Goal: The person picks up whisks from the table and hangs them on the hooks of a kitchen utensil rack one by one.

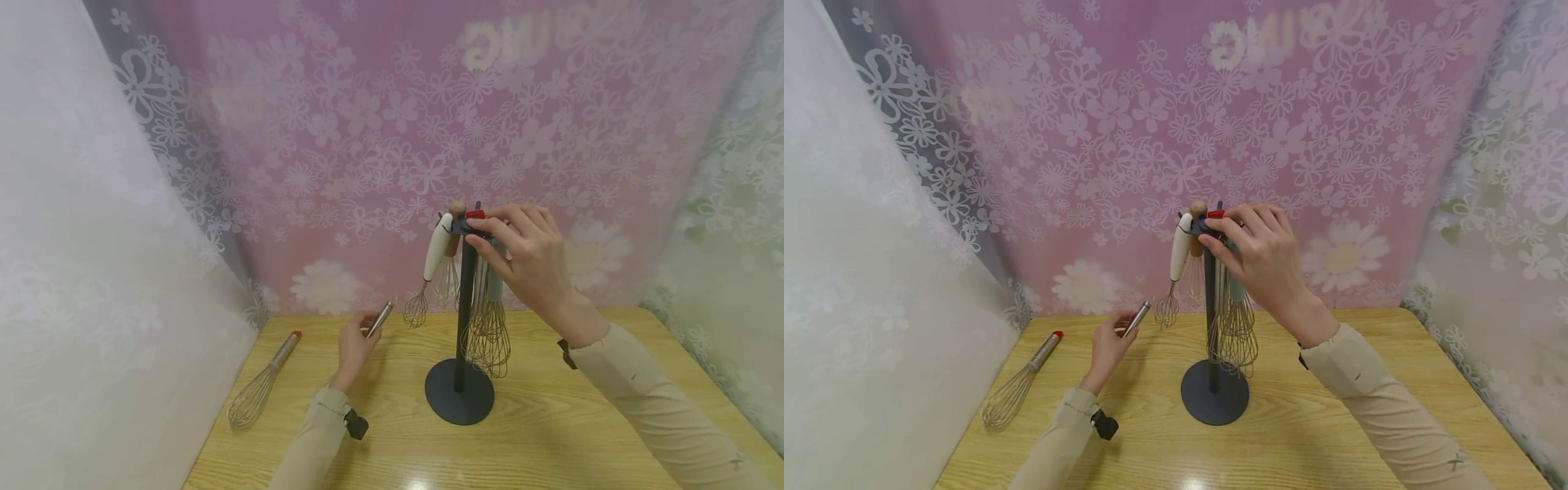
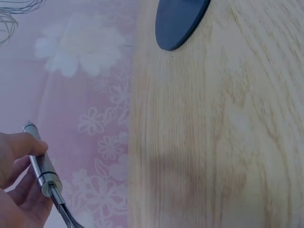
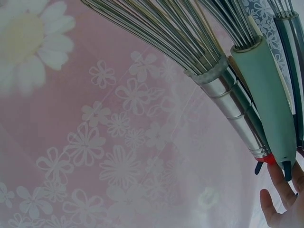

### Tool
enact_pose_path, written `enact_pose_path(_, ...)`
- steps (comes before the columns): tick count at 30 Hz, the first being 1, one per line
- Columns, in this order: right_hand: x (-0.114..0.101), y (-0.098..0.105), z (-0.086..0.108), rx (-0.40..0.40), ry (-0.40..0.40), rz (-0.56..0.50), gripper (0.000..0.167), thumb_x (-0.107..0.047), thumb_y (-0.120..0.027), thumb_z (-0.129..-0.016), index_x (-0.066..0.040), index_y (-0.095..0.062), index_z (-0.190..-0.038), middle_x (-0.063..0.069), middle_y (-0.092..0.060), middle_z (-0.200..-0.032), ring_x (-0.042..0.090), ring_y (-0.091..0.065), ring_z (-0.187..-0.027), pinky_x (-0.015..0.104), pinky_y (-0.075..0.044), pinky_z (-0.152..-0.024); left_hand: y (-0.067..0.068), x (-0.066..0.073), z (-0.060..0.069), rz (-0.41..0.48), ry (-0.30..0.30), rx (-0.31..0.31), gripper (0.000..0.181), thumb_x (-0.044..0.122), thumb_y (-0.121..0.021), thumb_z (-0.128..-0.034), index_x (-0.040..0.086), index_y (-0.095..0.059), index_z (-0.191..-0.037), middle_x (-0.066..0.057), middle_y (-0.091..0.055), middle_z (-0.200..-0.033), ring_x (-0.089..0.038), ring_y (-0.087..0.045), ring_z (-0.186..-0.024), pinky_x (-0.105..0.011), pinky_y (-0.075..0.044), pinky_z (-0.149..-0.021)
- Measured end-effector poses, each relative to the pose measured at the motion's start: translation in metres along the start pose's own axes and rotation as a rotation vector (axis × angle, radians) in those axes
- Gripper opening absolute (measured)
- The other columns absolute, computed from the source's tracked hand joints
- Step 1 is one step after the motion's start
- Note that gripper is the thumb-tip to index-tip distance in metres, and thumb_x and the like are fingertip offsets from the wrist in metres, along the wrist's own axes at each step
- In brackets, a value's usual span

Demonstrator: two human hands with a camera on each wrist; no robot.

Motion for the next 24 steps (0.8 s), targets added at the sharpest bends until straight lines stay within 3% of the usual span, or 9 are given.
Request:
enact_pose_path(15,-0.001,0.0,-0.001,-0.001,0.008,0.004,0.047,-0.049,-0.056,-0.102,-0.008,-0.079,-0.101,0.014,-0.069,-0.091,0.036,-0.06,-0.083,0.052,-0.045,-0.082,0.01,0.021,-0.004,0.076,-0.036,0.116,0.033,-0.002,-0.076,-0.0863,0.006,-0.071,-0.118,-0.011,-0.072,-0.109,-0.026,-0.07,-0.098,-0.037,-0.062,-0.082)
enact_pose_path(24,-0.002,0.0,-0.002,-0.002,0.012,0.015,0.048,-0.049,-0.056,-0.101,-0.008,-0.079,-0.101,0.014,-0.068,-0.089,0.036,-0.06,-0.082,0.052,-0.045,-0.082,0.017,0.043,-0.004,0.085,-0.116,0.155,0.034,-0.001,-0.078,-0.0864,0.005,-0.069,-0.118,-0.011,-0.071,-0.111,-0.028,-0.07,-0.098,-0.036,-0.063,-0.08)
Point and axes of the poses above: each hand's wrist, its own z-axis away from the middle knuckle, its own y-axis out of the back of the hand, x = y × z, the point moved 9 cm from there along -z, towards the middle knuckle
